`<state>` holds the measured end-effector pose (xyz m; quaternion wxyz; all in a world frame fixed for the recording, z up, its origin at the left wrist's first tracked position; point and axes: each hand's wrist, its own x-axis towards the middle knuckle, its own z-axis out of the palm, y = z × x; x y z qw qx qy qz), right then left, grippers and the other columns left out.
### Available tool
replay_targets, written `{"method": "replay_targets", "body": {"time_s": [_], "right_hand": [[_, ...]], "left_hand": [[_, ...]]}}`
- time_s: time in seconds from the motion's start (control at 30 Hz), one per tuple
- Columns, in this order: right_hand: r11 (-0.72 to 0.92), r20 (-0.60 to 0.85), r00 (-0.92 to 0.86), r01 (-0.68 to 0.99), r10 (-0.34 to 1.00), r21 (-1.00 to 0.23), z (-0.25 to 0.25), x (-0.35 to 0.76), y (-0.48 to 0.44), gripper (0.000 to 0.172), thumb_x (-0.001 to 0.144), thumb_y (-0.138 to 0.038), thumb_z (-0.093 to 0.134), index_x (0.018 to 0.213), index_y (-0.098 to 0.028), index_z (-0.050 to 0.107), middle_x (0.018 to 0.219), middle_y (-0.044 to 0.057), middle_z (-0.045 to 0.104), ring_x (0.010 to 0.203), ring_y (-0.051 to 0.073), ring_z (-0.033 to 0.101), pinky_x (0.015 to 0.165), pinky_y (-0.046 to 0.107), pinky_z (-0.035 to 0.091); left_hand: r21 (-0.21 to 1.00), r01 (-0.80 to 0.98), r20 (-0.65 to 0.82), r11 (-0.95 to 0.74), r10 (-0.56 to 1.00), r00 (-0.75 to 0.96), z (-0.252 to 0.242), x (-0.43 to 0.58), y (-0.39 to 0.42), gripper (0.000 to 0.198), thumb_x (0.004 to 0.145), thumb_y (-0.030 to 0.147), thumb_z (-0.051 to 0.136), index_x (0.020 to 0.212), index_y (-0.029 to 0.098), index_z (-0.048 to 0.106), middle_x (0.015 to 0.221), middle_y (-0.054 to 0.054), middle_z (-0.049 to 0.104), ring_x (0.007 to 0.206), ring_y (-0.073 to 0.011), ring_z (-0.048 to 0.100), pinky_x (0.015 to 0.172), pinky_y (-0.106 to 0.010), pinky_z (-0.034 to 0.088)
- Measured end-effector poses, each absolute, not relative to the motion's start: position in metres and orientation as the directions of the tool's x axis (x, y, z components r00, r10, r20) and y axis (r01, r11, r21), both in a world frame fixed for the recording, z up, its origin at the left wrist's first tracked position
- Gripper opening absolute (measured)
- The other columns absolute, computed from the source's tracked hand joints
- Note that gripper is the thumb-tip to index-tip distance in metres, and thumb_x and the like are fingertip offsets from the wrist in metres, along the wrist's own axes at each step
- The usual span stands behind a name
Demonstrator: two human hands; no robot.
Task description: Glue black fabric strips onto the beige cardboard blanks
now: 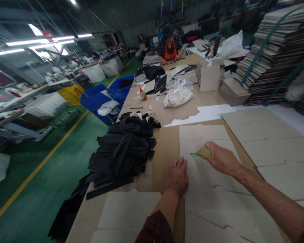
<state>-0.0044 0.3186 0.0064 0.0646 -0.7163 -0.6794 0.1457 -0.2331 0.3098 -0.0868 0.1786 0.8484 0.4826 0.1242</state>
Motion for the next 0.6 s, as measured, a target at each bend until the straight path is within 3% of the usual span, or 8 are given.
{"method": "replay_targets", "body": {"time_s": [0.17, 0.4, 0.6], "right_hand": [[-0.097, -0.048, 0.087, 0.951, 0.995, -0.294, -0.003, -0.011, 0.32, 0.024, 0.096, -0.047, 0.054, 0.103, -0.024, 0.055, 0.094, 0.007, 0.069, 0.073, 0.023, 0.065, 0.058, 0.031, 0.025], [-0.28, 0.028, 0.329, 0.842, 0.944, -0.46, -0.008, 0.013, 0.34, 0.034, 0.089, -0.059, 0.059, 0.092, -0.026, 0.054, 0.087, 0.004, 0.067, 0.071, 0.022, 0.06, 0.06, 0.031, 0.033], [-0.249, 0.014, 0.271, 0.902, 0.962, -0.352, -0.001, 0.011, 0.382, 0.032, 0.092, -0.056, 0.057, 0.1, -0.025, 0.055, 0.101, 0.005, 0.07, 0.08, 0.023, 0.064, 0.061, 0.031, 0.033]], "left_hand": [[0.408, 0.784, 0.026, -0.468, 0.864, 0.503, -0.084, -0.232, 0.31, 0.058, 0.09, 0.012, 0.047, 0.147, 0.02, 0.052, 0.157, -0.006, 0.05, 0.138, -0.0274, 0.043, 0.118, -0.048, 0.039], [0.409, 0.789, 0.025, -0.458, 0.87, 0.492, -0.089, -0.233, 0.309, 0.055, 0.092, 0.013, 0.044, 0.146, 0.019, 0.054, 0.157, -0.006, 0.05, 0.139, -0.0279, 0.043, 0.119, -0.048, 0.038], [0.41, 0.787, 0.009, -0.461, 0.865, 0.501, -0.091, -0.233, 0.311, 0.061, 0.087, 0.011, 0.047, 0.147, 0.018, 0.053, 0.158, -0.008, 0.048, 0.139, -0.03, 0.042, 0.118, -0.051, 0.04]]}}
